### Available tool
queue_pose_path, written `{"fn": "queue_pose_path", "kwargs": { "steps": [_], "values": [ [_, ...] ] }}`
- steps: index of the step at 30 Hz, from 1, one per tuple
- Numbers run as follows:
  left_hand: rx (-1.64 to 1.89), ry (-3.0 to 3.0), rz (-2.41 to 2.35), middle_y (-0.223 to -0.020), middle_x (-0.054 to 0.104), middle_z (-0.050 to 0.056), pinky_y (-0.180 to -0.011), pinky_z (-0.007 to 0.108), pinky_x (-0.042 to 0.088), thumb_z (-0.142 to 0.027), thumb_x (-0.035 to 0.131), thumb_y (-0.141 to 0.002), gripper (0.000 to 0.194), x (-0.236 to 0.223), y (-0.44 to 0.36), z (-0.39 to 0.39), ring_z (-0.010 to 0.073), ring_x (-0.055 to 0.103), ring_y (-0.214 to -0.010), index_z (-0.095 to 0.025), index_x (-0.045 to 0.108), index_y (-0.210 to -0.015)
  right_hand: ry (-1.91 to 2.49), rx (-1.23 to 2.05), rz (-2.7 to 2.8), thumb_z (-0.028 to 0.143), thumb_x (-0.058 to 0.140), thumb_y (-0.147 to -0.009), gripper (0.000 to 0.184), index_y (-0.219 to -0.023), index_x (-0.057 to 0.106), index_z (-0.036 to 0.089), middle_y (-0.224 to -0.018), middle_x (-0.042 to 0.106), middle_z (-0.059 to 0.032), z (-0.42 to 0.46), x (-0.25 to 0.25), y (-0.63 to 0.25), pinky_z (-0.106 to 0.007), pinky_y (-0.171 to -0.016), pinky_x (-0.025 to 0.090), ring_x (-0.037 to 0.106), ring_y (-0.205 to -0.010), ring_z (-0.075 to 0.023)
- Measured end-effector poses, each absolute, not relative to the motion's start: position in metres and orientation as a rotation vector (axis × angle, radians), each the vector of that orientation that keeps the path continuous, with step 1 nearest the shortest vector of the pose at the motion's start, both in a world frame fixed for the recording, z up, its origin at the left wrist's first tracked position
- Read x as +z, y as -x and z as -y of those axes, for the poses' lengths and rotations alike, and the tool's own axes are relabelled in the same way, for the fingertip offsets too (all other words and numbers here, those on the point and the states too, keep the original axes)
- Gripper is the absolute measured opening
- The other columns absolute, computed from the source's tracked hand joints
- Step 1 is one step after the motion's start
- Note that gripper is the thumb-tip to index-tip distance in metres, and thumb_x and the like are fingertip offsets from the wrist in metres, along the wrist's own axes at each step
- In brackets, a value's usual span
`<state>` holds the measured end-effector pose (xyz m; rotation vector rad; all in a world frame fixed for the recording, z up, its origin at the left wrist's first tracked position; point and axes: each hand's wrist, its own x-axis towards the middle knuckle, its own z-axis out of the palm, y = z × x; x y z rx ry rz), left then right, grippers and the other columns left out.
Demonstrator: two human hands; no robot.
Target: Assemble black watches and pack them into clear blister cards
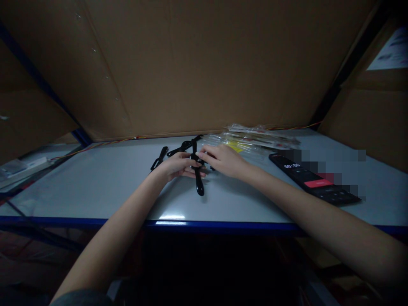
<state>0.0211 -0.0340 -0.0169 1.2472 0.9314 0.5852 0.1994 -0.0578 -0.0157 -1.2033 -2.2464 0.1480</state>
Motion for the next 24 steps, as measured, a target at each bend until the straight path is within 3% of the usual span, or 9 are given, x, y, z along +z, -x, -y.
{"fn": "queue_pose_path", "kwargs": {
  "steps": [13,19,24],
  "values": [
    [0.611,-1.233,-0.939,-0.083,0.068,0.014,-0.074,0.036,0.053,-0.003,0.059,-0.073,0.045,-0.0175,-0.0218,0.0336,0.0202,0.068,-0.069,-0.006,0.044,-0.116,1.207,0.230,2.258,0.052,0.030,-0.089,0.043,-0.079,0.056,0.019,-0.067,0.056,-0.0019,0.0543,-0.0223,-0.1979,-0.025,-0.055,0.025,0.046,-0.060,-0.0117],
    [0.615,-1.230,-0.937,-0.083,0.068,0.014,-0.076,0.038,0.053,-0.003,0.063,-0.071,0.049,-0.0164,-0.0228,0.0355,0.0212,0.068,-0.069,-0.006,0.043,-0.116,1.061,0.364,2.302,0.047,0.032,-0.090,0.037,-0.086,0.058,0.021,-0.072,0.058,-0.0009,0.0540,-0.0235,-0.1975,-0.025,-0.057,0.027,0.048,-0.064,-0.0116],
    [0.605,-1.224,-0.920,-0.082,0.068,0.014,-0.076,0.039,0.053,-0.001,0.063,-0.070,0.052,-0.0166,-0.0221,0.0357,0.0217,0.068,-0.069,-0.007,0.042,-0.118,1.103,0.292,2.293,0.048,0.031,-0.090,0.038,-0.088,0.059,0.022,-0.070,0.058,-0.0014,0.0557,-0.0201,-0.1991,-0.025,-0.056,0.026,0.048,-0.063,-0.0122]
  ]
}}
